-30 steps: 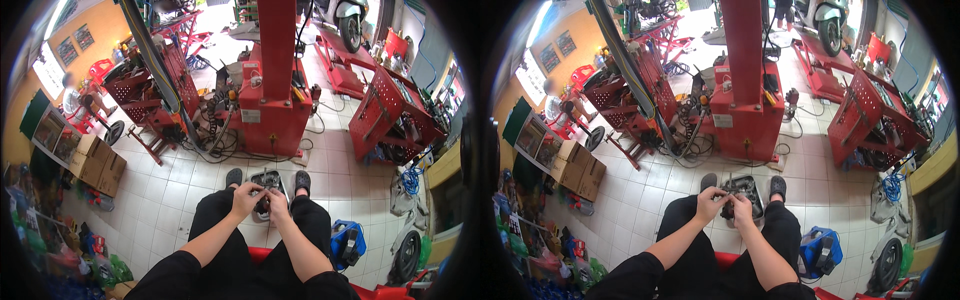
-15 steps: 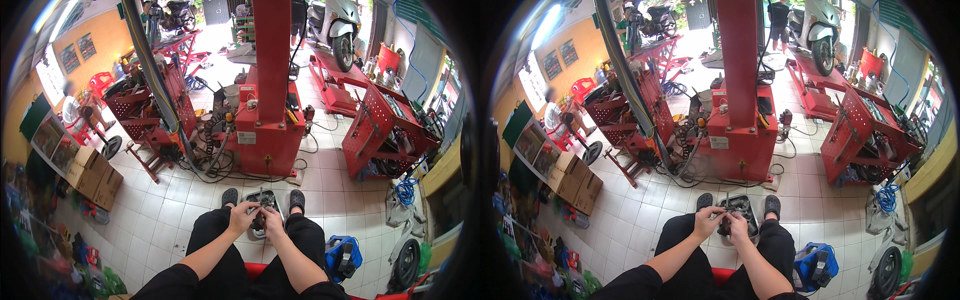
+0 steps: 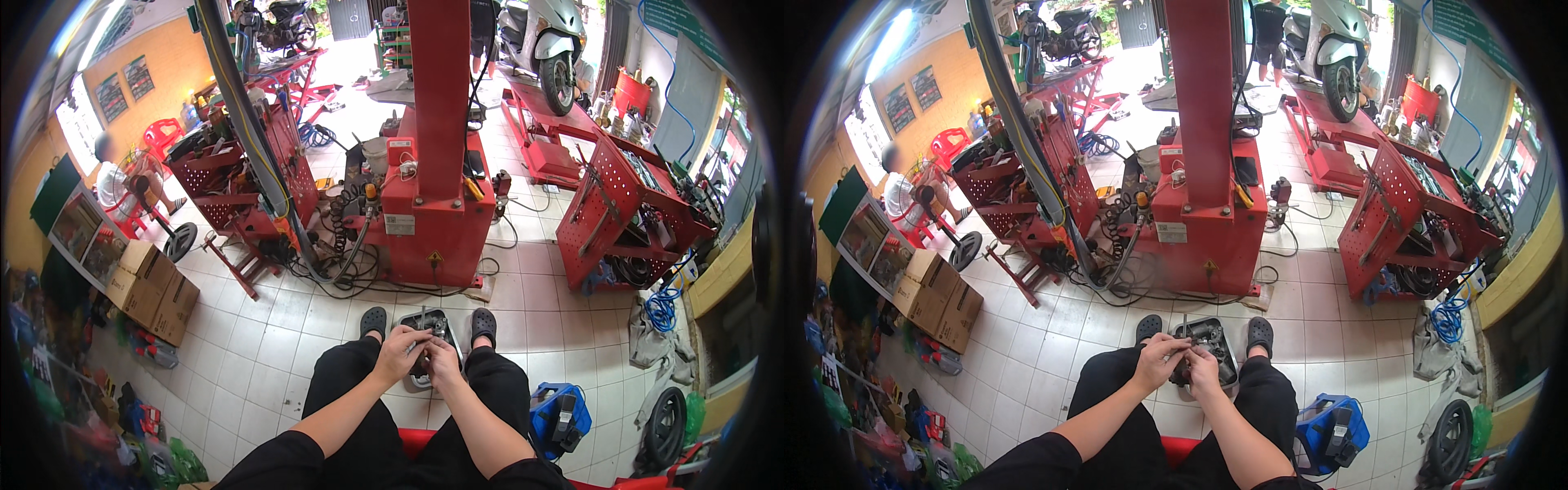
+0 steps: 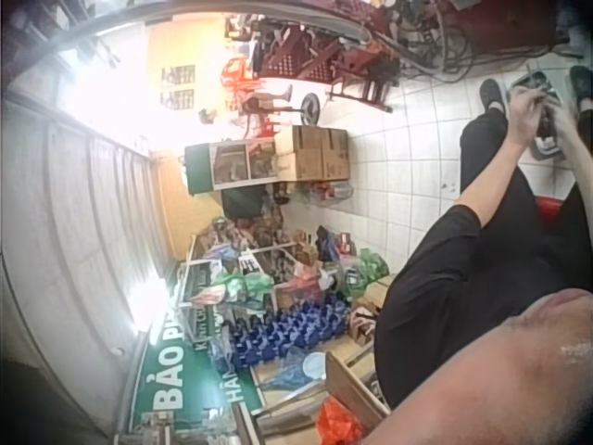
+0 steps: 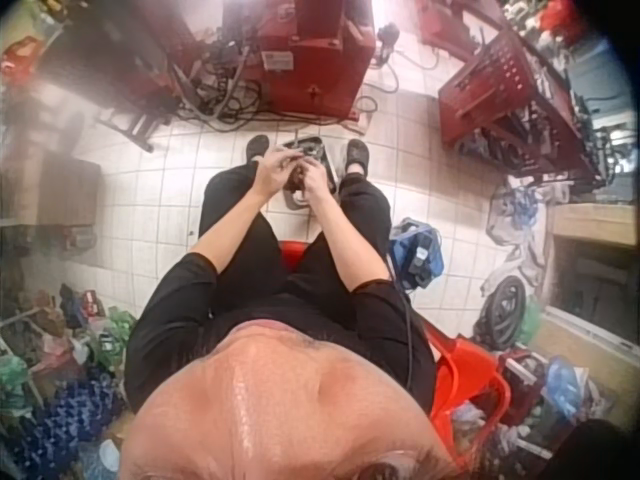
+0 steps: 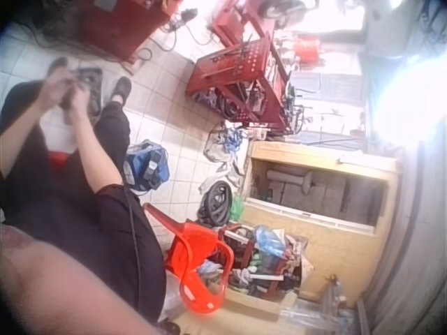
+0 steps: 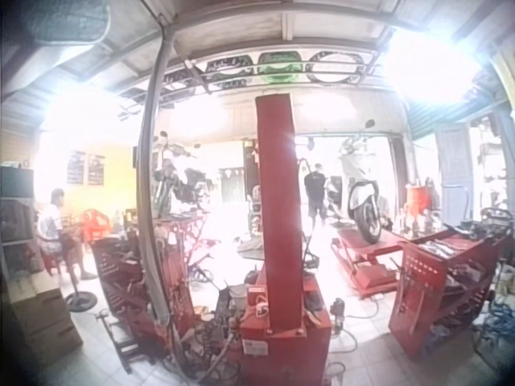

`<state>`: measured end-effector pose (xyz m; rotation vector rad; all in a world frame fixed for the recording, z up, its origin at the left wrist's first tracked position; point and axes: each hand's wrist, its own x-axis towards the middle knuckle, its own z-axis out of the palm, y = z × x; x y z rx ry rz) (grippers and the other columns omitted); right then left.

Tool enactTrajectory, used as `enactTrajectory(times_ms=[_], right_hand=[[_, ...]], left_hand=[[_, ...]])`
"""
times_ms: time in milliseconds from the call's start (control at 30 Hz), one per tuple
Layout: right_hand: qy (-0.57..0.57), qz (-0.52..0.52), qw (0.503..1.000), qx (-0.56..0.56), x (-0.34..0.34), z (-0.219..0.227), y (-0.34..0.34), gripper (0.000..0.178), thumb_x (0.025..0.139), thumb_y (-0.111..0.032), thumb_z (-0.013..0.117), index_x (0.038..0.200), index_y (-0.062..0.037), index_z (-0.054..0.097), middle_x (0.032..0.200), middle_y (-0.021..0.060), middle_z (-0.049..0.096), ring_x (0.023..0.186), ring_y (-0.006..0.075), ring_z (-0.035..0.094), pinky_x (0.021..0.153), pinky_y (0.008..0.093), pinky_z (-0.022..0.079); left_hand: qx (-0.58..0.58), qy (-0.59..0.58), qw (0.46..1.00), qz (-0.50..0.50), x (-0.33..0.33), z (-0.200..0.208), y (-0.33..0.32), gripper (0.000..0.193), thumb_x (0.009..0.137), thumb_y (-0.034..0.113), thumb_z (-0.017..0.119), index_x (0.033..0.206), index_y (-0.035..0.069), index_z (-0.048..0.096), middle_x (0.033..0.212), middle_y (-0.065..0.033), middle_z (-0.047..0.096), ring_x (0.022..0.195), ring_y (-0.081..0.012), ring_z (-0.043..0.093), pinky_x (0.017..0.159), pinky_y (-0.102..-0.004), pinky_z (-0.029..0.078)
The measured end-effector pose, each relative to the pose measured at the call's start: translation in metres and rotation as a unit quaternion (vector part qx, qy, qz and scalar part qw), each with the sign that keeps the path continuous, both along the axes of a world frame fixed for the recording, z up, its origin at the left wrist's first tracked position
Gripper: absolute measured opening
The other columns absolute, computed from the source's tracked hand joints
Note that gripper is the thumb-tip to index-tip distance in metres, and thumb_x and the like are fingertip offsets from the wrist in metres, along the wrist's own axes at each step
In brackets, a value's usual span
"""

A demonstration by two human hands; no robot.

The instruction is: The person sits on a red chair in a workshop and assembles a mechanical part, likely a carburetor, using their hands. They manipulate small components, including a spring and a metal rod, and place them into a metal tray on the floor.

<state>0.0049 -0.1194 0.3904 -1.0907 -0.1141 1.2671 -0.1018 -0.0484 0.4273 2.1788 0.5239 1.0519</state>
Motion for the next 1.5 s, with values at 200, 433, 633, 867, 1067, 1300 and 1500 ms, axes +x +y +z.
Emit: enactTrajectory(times_ms=[200, 433, 633, 867, 1067, 1300, 1500], right_hand=[[-0.029, 0.009, 0.999, -0.02, -0.002, 0.015, -0.001, 0.006, 0.087, -0.012, 0.055, 0.082, -0.0144, 0.058, 0.069, -0.0066, 0.05, 0.062, 0.0055, 0.049, 0.048, 0.02, 0.036], [-0.004, -0.023, 0.999, -0.027, -0.003, 0.019, 0.001, 0.011, 0.087, -0.014, 0.059, 0.077, -0.0103, 0.057, 0.064, -0.0044, 0.051, 0.052, 0.0059, 0.046, 0.042, 0.0196, 0.031], [-0.02, -0.001, 0.999, -0.042, 0.001, 0.019, 0.0, 0.012, 0.086, -0.016, 0.061, 0.076, -0.0156, 0.056, 0.069, -0.0069, 0.052, 0.062, 0.0047, 0.049, 0.049, 0.0204, 0.036], [-0.025, -0.022, 0.999, -0.033, 0.0, 0.008, 0.002, 0.013, 0.086, -0.019, 0.063, 0.077, -0.0127, 0.058, 0.067, -0.005, 0.051, 0.054, 0.0063, 0.047, 0.043, 0.0207, 0.034], [-0.03, -0.032, 0.998, -0.043, -0.003, 0.017, 0.002, 0.013, 0.087, -0.02, 0.062, 0.076, -0.0125, 0.057, 0.066, -0.0049, 0.051, 0.055, 0.0063, 0.047, 0.044, 0.0208, 0.034], [-0.037, -0.025, 0.997, -0.058, -0.002, 0.013, 0.003, 0.015, 0.087, -0.019, 0.061, 0.075, -0.012, 0.056, 0.064, -0.0052, 0.048, 0.054, 0.0061, 0.045, 0.043, 0.0219, 0.033], [-0.044, -0.021, 0.997, -0.063, -0.002, 0.012, 0.003, 0.014, 0.087, -0.018, 0.061, 0.076, -0.0112, 0.056, 0.065, -0.0048, 0.048, 0.053, 0.007, 0.045, 0.041, 0.0207, 0.032]], left_hand=[[-0.141, -0.082, 0.982, 0.093, 0.005, 0.016, -0.007, 0.022, 0.072, 0.005, 0.073, 0.093, 0.004, 0.068, 0.082, -0.0079, 0.065, 0.073, -0.0205, 0.061, 0.068, -0.0305, 0.048], [-0.031, -0.02, 0.996, 0.081, 0.0, 0.001, 0.001, 0.02, 0.07, 0.007, 0.073, 0.09, 0.005, 0.069, 0.081, -0.0078, 0.065, 0.077, -0.0211, 0.062, 0.069, -0.0304, 0.048], [0.001, -0.041, 0.997, 0.061, 0.004, 0.006, 0.0, 0.02, 0.07, 0.006, 0.072, 0.089, 0.005, 0.069, 0.081, -0.0063, 0.066, 0.078, -0.0201, 0.061, 0.072, -0.0305, 0.046], [-0.036, -0.023, 0.996, 0.081, 0.003, 0.005, -0.001, 0.021, 0.069, 0.007, 0.073, 0.09, 0.006, 0.069, 0.081, -0.0063, 0.066, 0.075, -0.0201, 0.06, 0.07, -0.0308, 0.045], [-0.028, -0.011, 0.997, 0.069, 0.002, 0.002, -0.001, 0.019, 0.071, 0.009, 0.071, 0.09, 0.006, 0.069, 0.082, -0.0068, 0.065, 0.078, -0.0216, 0.06, 0.074, -0.0322, 0.045], [-0.005, 0.017, 0.998, 0.052, 0.002, 0.003, -0.001, 0.018, 0.073, 0.013, 0.069, 0.09, 0.007, 0.068, 0.087, -0.008, 0.062, 0.08, -0.0231, 0.059, 0.074, -0.0325, 0.044], [-0.039, 0.048, 0.997, 0.049, -0.001, 0.004, -0.003, 0.023, 0.073, 0.008, 0.068, 0.096, 0.008, 0.068, 0.089, -0.0095, 0.061, 0.081, -0.0237, 0.059, 0.074, -0.0328, 0.046]])
